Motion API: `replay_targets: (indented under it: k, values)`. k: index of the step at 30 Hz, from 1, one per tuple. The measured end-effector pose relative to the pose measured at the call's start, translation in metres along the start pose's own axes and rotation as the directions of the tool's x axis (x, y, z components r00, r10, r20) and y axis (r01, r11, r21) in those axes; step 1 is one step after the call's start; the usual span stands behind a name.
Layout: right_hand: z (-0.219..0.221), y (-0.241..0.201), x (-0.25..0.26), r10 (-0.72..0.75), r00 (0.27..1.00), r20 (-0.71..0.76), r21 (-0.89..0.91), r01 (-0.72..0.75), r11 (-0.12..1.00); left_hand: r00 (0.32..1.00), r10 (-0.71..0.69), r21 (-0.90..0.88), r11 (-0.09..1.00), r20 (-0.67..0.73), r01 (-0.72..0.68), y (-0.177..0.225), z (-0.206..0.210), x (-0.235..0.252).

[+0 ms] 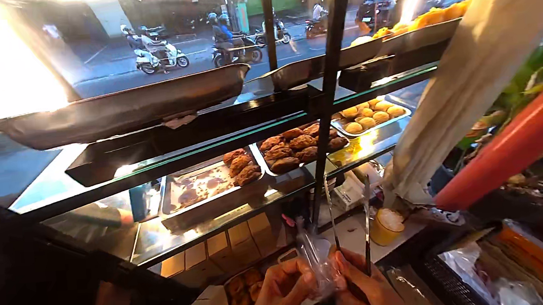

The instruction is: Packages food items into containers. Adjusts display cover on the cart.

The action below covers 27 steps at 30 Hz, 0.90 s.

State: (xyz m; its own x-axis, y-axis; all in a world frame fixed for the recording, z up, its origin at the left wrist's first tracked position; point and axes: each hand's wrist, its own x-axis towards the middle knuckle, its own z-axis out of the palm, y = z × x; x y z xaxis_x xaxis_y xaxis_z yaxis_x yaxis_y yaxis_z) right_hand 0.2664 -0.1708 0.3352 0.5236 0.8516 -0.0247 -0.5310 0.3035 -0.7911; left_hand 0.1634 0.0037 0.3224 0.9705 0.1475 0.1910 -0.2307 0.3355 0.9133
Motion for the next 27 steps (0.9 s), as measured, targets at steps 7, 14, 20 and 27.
replay_targets:
  k: [7, 14, 20, 27]
  values:
    - [-0.029, -0.019, -0.025, -0.228, 0.973, -0.035, -0.415, 0.194, 0.889, 0.991, 0.015, -0.261, 0.965, 0.131, 0.020, -0.015, 0.030, 0.024]
    - [-0.017, 0.005, -0.013, -0.607, 0.674, -0.422, -0.628, 0.265, 0.731, 0.836, 0.473, 0.622, 0.752, -0.278, -0.219, -0.037, 0.083, 0.042]
    - [-0.030, 0.017, -0.014, -0.674, 0.536, -0.508, -0.622, 0.313, 0.718, 0.667, 0.723, 0.890, 0.407, -0.178, -0.204, -0.038, 0.057, 0.047]
    - [-0.040, 0.011, -0.010, -0.718, 0.604, -0.347, -0.736, 0.300, 0.607, 0.961, 0.129, 0.258, 0.964, -0.244, -0.064, -0.032, 0.060, 0.021]
